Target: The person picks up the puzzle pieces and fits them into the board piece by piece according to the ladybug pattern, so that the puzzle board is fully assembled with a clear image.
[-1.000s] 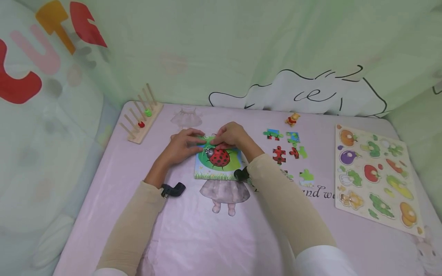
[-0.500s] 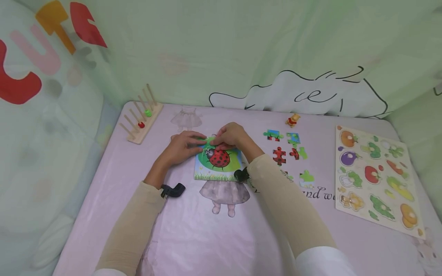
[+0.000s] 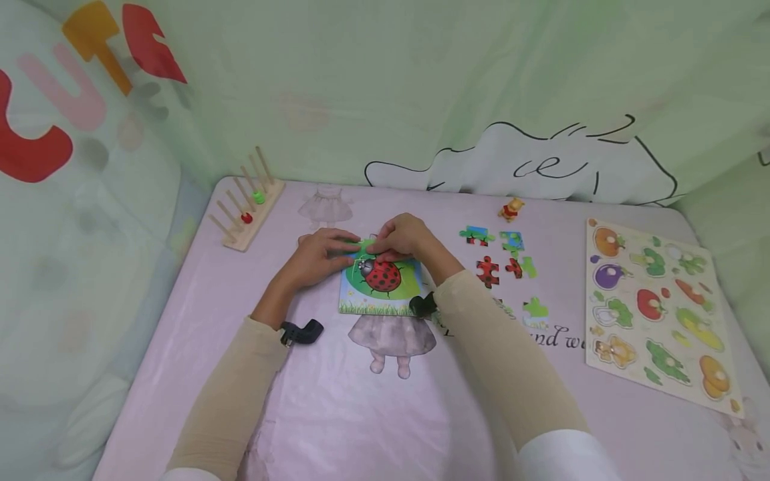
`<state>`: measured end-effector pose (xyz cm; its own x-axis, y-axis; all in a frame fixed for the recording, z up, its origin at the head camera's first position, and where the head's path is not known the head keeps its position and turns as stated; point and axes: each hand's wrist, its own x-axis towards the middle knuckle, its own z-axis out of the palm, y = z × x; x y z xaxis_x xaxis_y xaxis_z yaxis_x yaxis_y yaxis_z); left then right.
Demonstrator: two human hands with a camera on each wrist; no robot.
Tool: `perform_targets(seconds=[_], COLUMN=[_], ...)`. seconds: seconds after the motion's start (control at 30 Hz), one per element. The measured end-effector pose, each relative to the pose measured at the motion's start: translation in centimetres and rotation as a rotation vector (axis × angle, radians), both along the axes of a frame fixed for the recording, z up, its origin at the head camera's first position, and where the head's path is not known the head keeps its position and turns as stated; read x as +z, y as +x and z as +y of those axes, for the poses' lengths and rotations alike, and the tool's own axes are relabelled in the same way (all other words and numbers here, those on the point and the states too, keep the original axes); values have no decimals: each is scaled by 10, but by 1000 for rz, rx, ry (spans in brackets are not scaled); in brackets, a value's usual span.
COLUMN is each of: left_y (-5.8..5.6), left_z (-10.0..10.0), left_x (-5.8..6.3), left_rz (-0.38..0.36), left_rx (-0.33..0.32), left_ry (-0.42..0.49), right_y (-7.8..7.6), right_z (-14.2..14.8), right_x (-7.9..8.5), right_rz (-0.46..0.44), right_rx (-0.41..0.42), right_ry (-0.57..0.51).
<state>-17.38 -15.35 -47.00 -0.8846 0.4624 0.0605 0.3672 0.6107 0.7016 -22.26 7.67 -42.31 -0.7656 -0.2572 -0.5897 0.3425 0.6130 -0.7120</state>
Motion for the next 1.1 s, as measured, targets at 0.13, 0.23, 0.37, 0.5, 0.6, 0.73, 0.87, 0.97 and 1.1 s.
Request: perform_targets(seconds=[0.13,0.23,0.37,0.5,0.6,0.73,0.87,0.97,1.1], left_y=[0,-1,-2,-2,-2,-1,-1,-1,0], left_z=[-1,-2,-2,-2,-2,-1,0,0,1], left_x=[1,1,2,1,1,1,0,-1,0], left_rz=[6,8,-2,-6,-1,7,8,3,1], left_rx=[1,2,0,-3,-3,-1,-2,-3,-3], left_ry=[1,7,10,16,17,16,16,12,9], right_y=[0,0,2,7,10,14,17,18,21], right_z=[4,9,12,14,16,25,39,51,65], right_x=[-1,-1,2,7,13,21,27,30,33], right_rz=[42,75,122,191,246,303,364,400,395], right_rx=[80,138,196,239,258,269,262,240,185], right_ry=[-20,-43,-61,-30,8,49,84,98,97])
